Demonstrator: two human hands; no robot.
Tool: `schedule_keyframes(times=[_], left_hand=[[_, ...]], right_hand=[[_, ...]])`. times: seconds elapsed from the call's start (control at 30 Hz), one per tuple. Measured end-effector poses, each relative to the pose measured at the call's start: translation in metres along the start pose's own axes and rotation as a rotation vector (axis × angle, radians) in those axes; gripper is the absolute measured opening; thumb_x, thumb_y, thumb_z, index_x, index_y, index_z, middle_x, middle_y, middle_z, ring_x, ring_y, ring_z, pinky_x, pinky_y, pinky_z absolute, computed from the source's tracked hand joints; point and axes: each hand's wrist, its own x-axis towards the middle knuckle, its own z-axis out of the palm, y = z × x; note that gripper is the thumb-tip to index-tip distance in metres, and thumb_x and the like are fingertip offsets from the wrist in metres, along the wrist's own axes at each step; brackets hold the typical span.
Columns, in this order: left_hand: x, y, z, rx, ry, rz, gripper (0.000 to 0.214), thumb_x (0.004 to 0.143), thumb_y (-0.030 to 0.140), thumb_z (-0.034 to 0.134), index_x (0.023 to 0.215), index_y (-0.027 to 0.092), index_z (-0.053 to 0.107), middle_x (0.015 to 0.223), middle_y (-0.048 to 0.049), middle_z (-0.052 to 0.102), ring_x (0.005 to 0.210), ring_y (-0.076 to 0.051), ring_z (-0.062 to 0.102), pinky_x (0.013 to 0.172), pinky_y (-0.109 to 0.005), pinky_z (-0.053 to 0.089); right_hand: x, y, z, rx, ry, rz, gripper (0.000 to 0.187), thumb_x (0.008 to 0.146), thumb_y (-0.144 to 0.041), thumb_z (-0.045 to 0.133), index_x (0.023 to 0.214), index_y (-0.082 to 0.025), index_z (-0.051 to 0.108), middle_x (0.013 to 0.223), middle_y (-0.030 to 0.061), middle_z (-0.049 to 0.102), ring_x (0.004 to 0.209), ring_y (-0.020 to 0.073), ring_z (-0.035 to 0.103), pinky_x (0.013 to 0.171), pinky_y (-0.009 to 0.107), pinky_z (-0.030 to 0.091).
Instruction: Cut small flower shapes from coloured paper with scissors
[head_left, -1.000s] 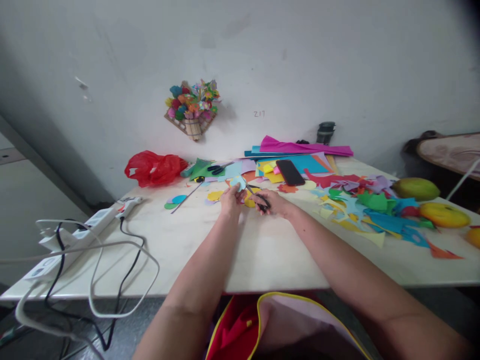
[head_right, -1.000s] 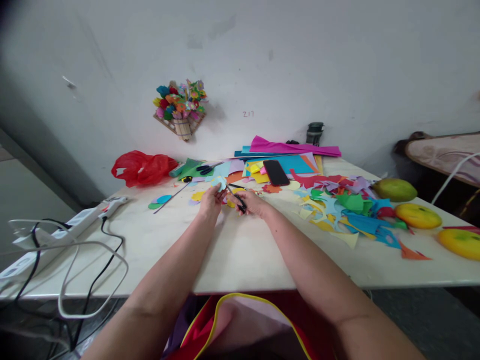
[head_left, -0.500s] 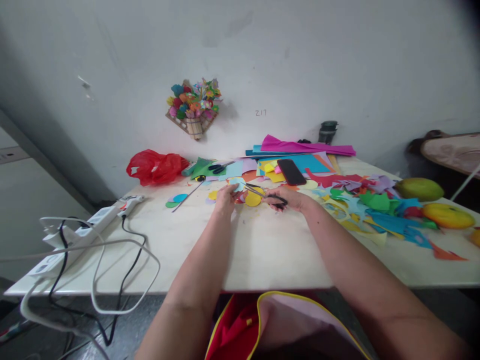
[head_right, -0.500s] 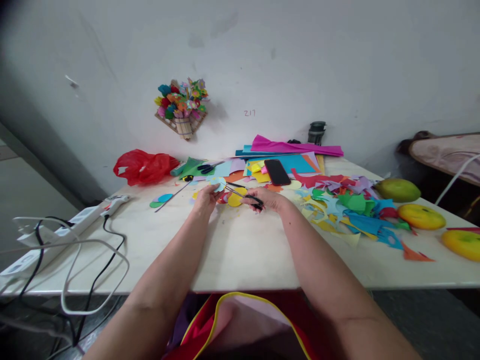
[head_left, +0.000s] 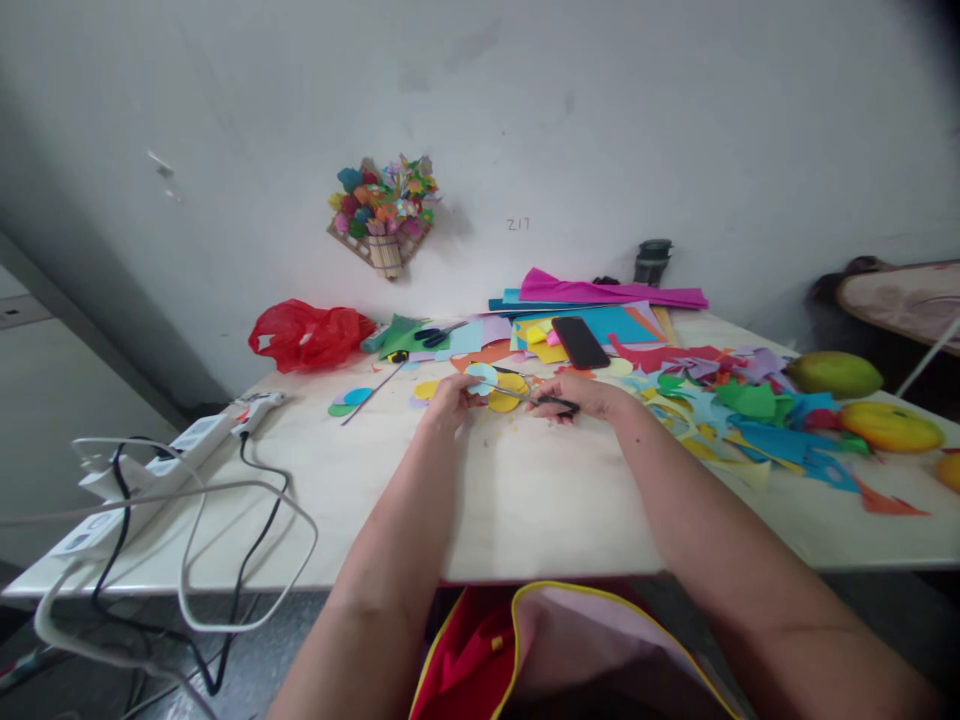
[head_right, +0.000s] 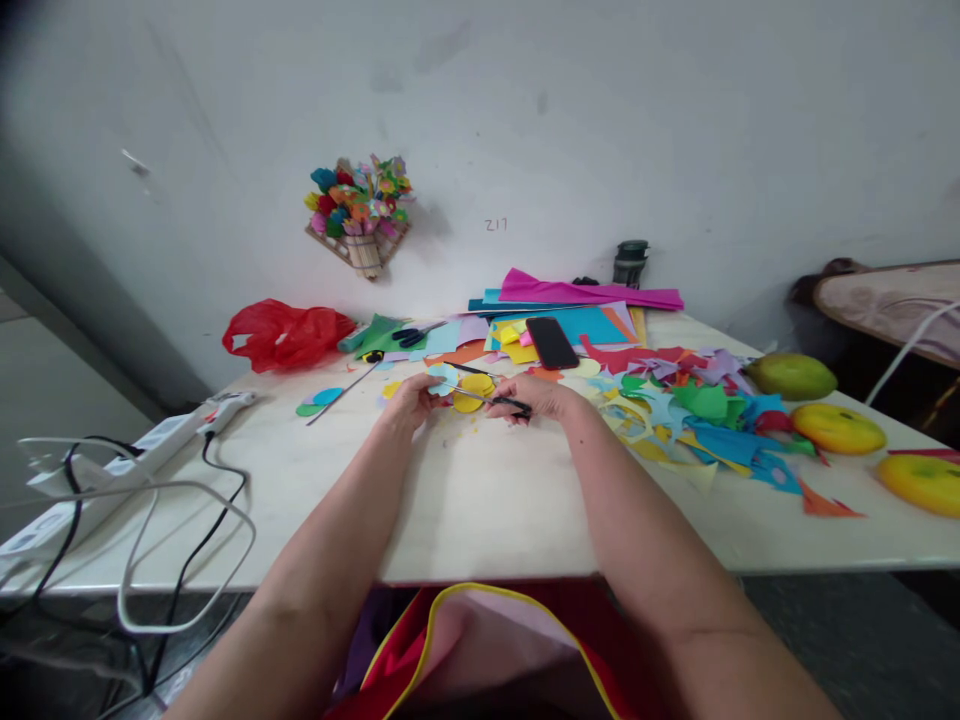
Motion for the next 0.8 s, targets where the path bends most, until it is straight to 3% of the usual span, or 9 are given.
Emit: schedule_keyframes(times=[0.2, 0.43, 0.8], left_hand=[[-0.0026, 0.0007, -0.0017, 0.027, -0.046, -0.042, 0.012, 0.063, 0.005, 0.060, 0.070, 0.013, 0.065, 0.064, -0.0044, 0.066, 0.054, -0.014, 0.060, 0.055, -0.026, 0.053], [-0.0052, 0.0034, -0.0007, -0.028, -0.016, -0.096, 0.013, 0.065, 0.000, 0.062, 0.070, 0.012, 0.064, 0.069, -0.0063, 0.068, 0.054, -0.015, 0.061, 0.056, -0.027, 0.052], [-0.0095, 0.0041, 0.0048, 0.055, -0.037, -0.103, 0.013, 0.064, -0.001, 0.062, 0.062, 0.012, 0.063, 0.061, -0.0048, 0.066, 0.051, -0.014, 0.059, 0.052, -0.026, 0.051]], right_hand=[[0.0010, 0.0026, -0.0030, -0.011, -0.017, 0.002, 0.040, 0.064, -0.038, 0.082, 0.093, -0.012, 0.072, 0.053, -0.0026, 0.059, 0.042, 0.0060, 0.047, 0.041, 0.018, 0.036], [-0.0021, 0.0005, -0.0043, -0.065, -0.046, -0.003, 0.037, 0.065, -0.038, 0.080, 0.091, -0.013, 0.073, 0.053, -0.0035, 0.058, 0.042, 0.0060, 0.047, 0.042, 0.018, 0.035], [-0.0006, -0.0038, -0.0011, -0.065, -0.048, 0.024, 0.033, 0.062, -0.036, 0.081, 0.083, -0.012, 0.073, 0.052, -0.0020, 0.059, 0.042, 0.0071, 0.049, 0.041, 0.019, 0.036]])
